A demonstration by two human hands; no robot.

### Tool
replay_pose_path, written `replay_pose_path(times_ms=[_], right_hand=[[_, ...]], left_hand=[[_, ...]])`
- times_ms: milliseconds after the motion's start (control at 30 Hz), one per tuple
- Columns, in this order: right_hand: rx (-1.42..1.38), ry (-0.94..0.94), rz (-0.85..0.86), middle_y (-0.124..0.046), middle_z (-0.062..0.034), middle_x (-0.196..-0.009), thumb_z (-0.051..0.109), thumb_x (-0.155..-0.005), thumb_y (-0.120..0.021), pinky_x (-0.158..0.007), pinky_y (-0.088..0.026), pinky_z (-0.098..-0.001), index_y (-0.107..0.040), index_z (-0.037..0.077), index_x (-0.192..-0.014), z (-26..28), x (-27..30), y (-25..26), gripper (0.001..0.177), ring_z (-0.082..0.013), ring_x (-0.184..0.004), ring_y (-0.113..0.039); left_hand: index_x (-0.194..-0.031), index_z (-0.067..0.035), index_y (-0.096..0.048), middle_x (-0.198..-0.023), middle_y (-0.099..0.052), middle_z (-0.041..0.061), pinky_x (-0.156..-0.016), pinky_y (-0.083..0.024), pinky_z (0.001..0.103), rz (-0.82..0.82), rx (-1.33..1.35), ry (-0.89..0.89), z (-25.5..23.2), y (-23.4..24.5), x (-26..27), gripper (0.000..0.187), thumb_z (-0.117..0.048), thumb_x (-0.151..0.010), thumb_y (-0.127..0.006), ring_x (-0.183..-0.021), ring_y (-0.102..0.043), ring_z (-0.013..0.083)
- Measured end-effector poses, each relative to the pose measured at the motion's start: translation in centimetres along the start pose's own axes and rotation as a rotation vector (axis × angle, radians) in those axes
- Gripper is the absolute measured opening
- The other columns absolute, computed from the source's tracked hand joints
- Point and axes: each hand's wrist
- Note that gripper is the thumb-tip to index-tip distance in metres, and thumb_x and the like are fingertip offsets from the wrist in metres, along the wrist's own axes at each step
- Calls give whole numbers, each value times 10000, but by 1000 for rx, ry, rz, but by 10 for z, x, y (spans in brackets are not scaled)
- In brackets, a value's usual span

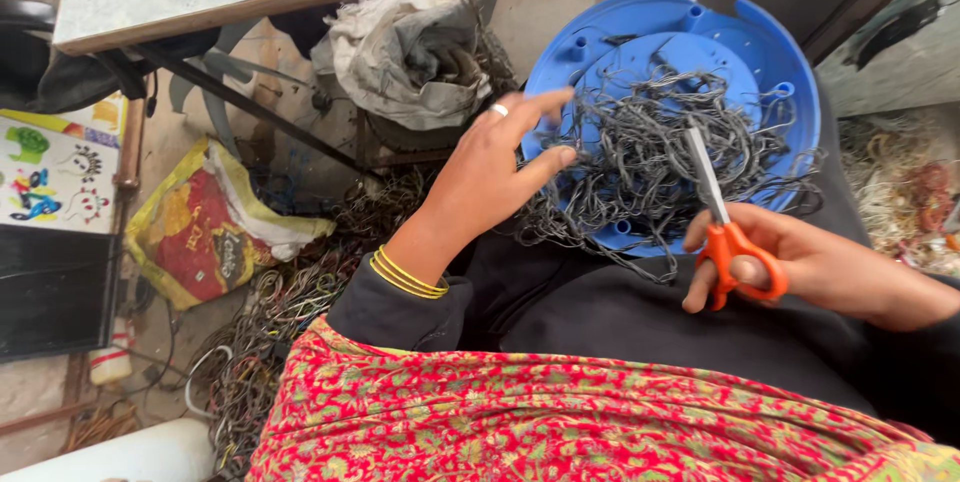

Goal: The person sits on the floor with a blue tray on their lap and uses orange-handled scissors to cut tangled black wires into smaller pieces. The person repeatedly picks up wire sections, cuts them, and places the cut pieces back into the tray.

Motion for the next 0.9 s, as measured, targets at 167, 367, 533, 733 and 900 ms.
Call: replay_pose_path(times_ms=[167, 367, 533, 733, 900], right_hand=[[-33, 45, -36, -750, -221, -1112, 509, -940, -715, -805, -550, -322, -495, 68, -1368, -17, 4, 14, 652, -205, -929, -723], [-157, 103, -131, -708, -330, -1168, 411, -914, -768, -614, -533, -321, -504, 5, -1384, -44, 13, 36, 674, -173, -626, -612], [-224, 310, -307, -738, -367, -1042, 380, -920, -793, -558, -486, -288, -593, -102, -1299, -46, 29, 48, 644, -155, -539, -596], [-20, 116, -145, -796, -181, -819, 389, -930, -763, -752, -530, -296, -572, -12, -1256, -34, 20, 33, 551, -178, -779, -723], [-32, -130, -205, -666, -120, -707, 343, -871, -745, -645, -463, -308, -598, -3, -1195, -26, 2, 23, 496, -166, -655, -610]], left_hand=[[-1528, -132, -517, -1480, -535, 87, -1199, -432, 394, -85, 78, -119, -11, 3, 3, 575, -197, -1012, -764, -1393, -521, 267], [-1536, -111, -400, -1539, -468, 125, -1245, -381, 380, -120, -16, -183, -14, 11, 2, 645, -210, -1020, -773, -1454, -463, 302], [-1583, -120, -340, -1588, -439, 108, -1263, -358, 368, -185, 4, -144, -3, 14, -1, 687, -250, -1063, -770, -1511, -439, 274], [-1599, -127, -335, -1624, -432, 150, -1295, -306, 463, -69, -106, -220, 9, -27, -18, 761, -363, -1011, -756, -1555, -362, 344], [-1498, -118, -472, -1258, -644, 74, -1230, -251, 569, 47, -225, -256, 11, -43, -23, 725, -403, -907, -779, -1441, -427, 369]])
Point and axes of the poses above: each hand's wrist, its own x-axis away from the middle knuckle, its own y-axis out of the back of the hand, z = x × y
